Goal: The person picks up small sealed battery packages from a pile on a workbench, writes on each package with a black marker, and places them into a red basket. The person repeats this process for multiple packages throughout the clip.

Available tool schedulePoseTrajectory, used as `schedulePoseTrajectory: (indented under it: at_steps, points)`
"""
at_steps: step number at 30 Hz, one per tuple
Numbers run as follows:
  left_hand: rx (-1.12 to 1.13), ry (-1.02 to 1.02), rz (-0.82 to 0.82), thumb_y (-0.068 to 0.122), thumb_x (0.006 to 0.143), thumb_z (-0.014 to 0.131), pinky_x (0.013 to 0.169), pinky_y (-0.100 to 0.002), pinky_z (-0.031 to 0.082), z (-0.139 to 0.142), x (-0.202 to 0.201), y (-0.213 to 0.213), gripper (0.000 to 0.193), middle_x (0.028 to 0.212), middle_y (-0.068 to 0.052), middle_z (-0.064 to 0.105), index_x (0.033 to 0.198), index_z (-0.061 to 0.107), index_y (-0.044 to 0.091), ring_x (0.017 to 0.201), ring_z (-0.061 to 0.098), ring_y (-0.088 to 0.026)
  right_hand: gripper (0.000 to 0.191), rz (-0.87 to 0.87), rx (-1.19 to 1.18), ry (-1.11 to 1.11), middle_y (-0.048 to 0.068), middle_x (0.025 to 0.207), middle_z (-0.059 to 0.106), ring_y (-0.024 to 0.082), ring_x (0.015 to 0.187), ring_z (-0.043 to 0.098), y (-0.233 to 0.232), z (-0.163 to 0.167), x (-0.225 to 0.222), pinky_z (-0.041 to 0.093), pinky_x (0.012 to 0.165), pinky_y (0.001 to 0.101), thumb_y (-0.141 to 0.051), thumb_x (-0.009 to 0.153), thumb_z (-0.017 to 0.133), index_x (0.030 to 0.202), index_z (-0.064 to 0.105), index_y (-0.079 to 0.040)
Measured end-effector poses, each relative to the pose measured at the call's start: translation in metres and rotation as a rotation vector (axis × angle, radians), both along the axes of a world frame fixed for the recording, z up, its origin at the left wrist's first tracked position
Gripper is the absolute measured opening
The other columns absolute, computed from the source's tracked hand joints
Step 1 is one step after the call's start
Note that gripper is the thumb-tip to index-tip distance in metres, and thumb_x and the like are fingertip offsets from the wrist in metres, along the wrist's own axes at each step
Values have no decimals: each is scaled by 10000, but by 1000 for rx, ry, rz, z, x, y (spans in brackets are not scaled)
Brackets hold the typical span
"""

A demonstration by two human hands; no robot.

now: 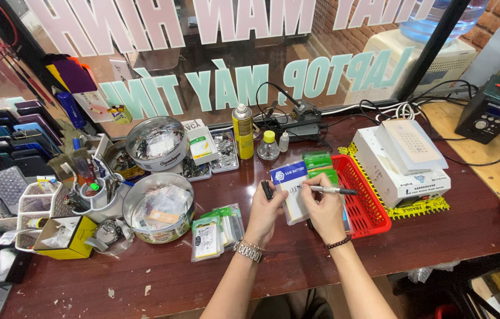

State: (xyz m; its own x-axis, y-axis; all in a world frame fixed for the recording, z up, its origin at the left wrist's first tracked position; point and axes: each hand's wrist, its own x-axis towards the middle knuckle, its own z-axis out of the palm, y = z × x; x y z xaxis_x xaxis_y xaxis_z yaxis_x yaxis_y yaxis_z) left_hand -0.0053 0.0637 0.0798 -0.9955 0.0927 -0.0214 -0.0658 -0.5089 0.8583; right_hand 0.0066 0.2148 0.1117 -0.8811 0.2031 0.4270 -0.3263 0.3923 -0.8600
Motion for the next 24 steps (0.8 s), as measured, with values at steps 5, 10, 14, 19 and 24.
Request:
schedulePoseTrajectory:
  at_steps: [5, 10, 14, 19, 24]
  points:
    - [-25, -11, -1, 77, 935, 667, 700, -286, 570, -1, -2, 0, 223, 999, -36, 643, 1027, 465, 104, 880, 662, -120, 92, 62, -256, -24, 47, 801, 652, 94, 738, 583, 12, 2, -1, 480, 644, 258, -121, 952, 660, 952, 626, -37]
    - [-135, -18, -69, 90, 938, 664, 656, -257, 515, -4, -16, 7, 208, 986, -32, 634, 1047, 488, 114, 839, 629, -92, 235, 33, -500, -128, 10, 914, 725, 76, 778, 608, 53, 12, -15, 503, 676, 233, -250, 1001, 551, 1160, 656, -113]
    - [-249, 24, -215, 124, 955, 684, 676, -286, 435, -8, -33, 35, 245, 987, -20, 573, 1104, 490, 101, 842, 551, -103, 267, 215, -372, -514, 6, 916, 676, 79, 792, 574, 100, 16, -32, 480, 666, 266, -248, 982, 631, 1163, 726, -76]
    - [-282, 64, -240, 155, 915, 689, 851, -319, 530, -8, -52, 81, 285, 1055, -54, 637, 1124, 518, 64, 958, 627, -139, 216, 253, -316, -571, 7, 862, 682, 84, 766, 577, 145, 5, -53, 463, 638, 257, -234, 977, 666, 1067, 740, -52]
    - [-507, 61, -115, 196, 920, 686, 960, -325, 512, -22, -51, 93, 336, 1239, -119, 677, 1163, 531, 21, 1113, 652, -181, 212, -244, -223, -292, 63, 804, 713, 109, 700, 662, 159, -24, -56, 520, 632, 285, -246, 1003, 658, 973, 711, -42]
